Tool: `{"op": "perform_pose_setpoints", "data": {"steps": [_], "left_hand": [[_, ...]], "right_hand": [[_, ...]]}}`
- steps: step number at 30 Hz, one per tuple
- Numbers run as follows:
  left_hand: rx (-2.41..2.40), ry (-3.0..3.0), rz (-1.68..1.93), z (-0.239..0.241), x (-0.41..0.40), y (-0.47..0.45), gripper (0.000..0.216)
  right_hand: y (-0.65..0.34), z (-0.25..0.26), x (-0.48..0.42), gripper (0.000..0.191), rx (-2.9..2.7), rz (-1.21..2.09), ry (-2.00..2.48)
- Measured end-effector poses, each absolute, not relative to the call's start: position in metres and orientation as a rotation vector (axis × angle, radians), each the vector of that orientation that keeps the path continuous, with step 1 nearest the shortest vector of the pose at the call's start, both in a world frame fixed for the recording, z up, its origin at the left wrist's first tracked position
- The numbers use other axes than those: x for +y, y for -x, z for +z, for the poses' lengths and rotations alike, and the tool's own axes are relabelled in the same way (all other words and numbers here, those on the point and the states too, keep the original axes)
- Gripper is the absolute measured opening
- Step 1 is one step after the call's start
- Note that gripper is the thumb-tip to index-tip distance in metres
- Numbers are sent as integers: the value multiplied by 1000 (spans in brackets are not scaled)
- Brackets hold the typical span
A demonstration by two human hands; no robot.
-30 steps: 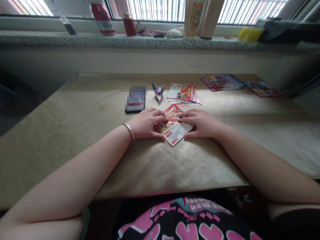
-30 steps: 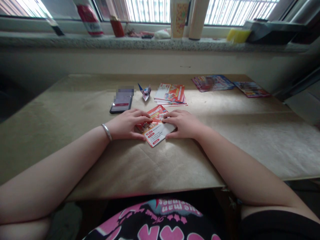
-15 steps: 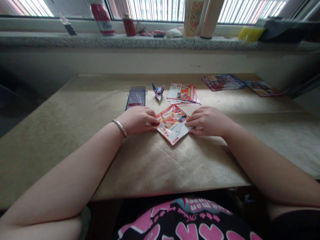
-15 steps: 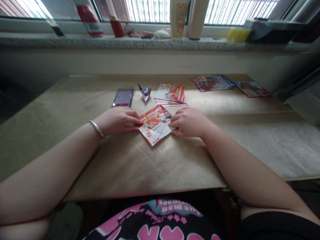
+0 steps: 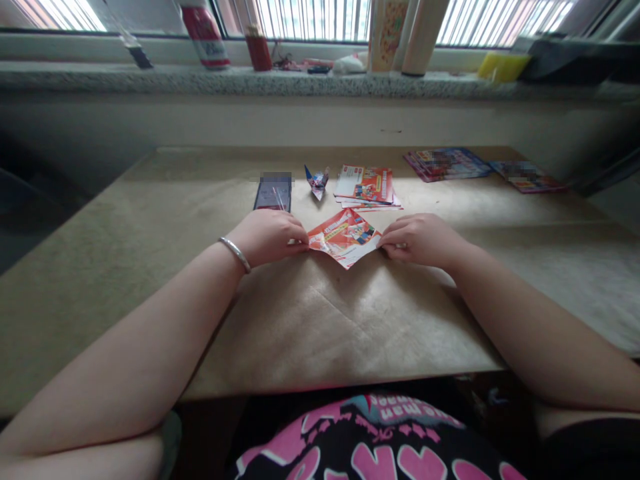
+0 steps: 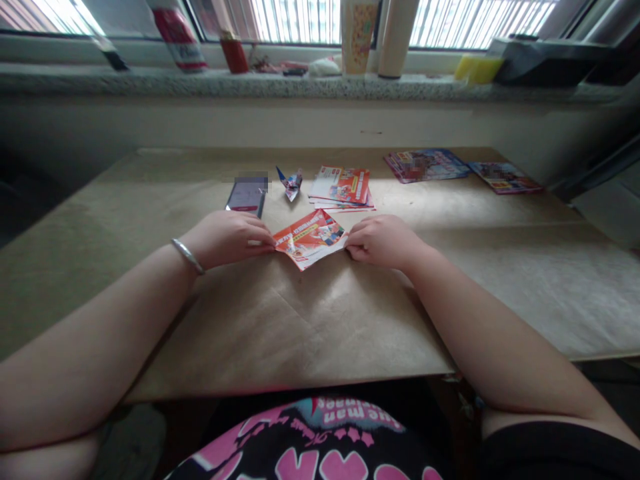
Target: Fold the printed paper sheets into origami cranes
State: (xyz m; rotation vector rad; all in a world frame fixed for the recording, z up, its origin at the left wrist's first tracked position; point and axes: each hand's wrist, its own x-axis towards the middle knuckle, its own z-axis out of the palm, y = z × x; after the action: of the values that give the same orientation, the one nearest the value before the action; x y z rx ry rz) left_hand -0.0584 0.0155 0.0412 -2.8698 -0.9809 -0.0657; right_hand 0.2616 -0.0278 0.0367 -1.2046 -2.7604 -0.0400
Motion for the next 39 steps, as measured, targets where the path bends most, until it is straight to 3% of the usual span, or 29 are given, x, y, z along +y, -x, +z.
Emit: {"op": "perform_pose_setpoints", "data": {"steps": [12, 18, 27, 39], "left_hand": [[-1165, 2790, -201, 32, 12, 45, 34], [-1438, 2764, -285, 25, 9, 38, 28], [-1382, 2807, -381, 21, 6, 29, 30], [-1317, 2629, -76, 25, -6, 23, 31]], "right_hand": [[-259, 33, -24, 27, -2570, -2, 1557], [-249, 32, -23, 27, -2436, 63, 1813], [-236, 25, -25, 49, -2385, -13, 1937], [-252, 31, -21, 21, -2496, 110, 1953]]}}
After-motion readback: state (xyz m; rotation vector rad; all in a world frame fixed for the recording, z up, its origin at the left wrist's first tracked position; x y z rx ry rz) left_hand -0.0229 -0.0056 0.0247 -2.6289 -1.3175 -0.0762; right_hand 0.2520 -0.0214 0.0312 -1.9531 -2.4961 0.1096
